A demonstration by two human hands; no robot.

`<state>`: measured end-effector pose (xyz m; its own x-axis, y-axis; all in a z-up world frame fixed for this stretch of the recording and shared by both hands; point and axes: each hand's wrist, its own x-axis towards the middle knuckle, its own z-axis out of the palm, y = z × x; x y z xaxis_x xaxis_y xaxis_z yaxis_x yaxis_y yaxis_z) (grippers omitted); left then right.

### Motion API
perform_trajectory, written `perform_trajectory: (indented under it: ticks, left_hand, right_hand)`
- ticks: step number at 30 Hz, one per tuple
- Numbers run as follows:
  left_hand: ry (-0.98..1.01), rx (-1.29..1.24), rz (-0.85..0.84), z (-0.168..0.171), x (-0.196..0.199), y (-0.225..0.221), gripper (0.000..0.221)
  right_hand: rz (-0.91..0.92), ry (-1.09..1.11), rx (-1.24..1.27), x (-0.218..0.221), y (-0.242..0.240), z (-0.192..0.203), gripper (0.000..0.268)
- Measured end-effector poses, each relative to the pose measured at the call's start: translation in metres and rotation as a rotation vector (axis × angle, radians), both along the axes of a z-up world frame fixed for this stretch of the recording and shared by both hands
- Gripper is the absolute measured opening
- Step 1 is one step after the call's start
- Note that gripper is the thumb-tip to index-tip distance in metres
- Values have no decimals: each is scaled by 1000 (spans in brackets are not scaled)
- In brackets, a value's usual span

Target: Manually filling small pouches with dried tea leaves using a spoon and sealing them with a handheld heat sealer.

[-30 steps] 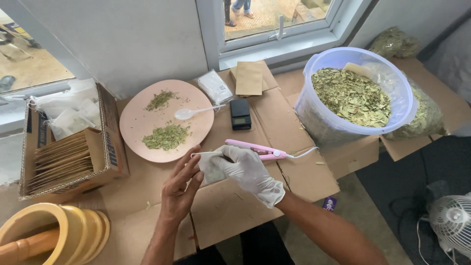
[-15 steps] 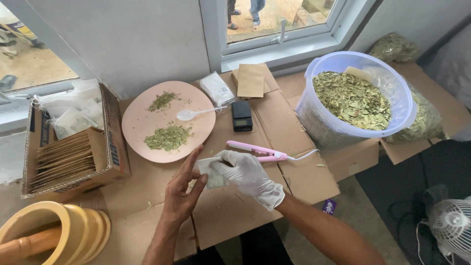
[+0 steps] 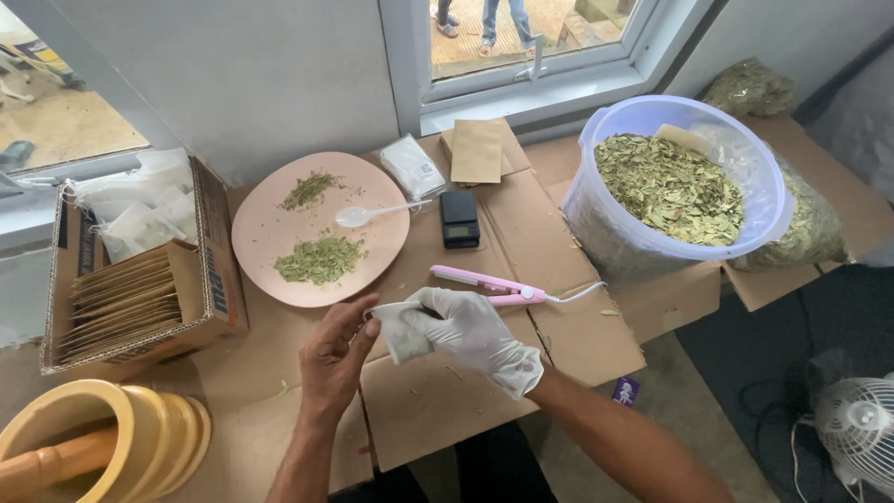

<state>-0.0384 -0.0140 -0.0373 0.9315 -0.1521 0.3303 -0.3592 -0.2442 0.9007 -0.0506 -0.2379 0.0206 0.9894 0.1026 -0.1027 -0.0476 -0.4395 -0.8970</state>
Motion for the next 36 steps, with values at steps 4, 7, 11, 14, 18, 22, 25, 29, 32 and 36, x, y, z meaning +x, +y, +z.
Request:
perform_trajectory:
  ticks: [4,7,11,14,18,22,25,29,32,36]
  left_hand:
    - [-51,-103,-36,4,2,-2,25]
    - [-43,-78,16,1,3,1,22]
    - [62,-100,47,-3,3,3,23]
    - [116,-143,78,-2,2,1,28]
    - [48,-412,167,-4,6,-4,29]
    - [106,-359,211,11,0,-3,42]
    - [110,-334,6,2,1,-9,32]
    - [-21,-312,-423,-20,-2,-13,58]
    - [-71,-263,-451,-18,-3,-12,69]
    - [-34,-239,-399,-5,-7,-13,72]
  right_hand:
    - [21,-24,-9,0,-1,-6,17]
    - [26,-61,-31,1,-2,-7,16]
    - [11,2,-32,-1,-1,2,17]
    - [16,-36,-10,-1,-3,-2,17]
    - [-31,-48,115,4,-5,3,18]
    - [-116,-78,-9,17,-13,-5,21]
    - [-270,62,144,26,-16,-8,11]
    - [-309,122,222,26,-9,12,12]
    - [-298,136,217,26,-3,16,11]
    - [-286,168,246,28,2,-1,7]
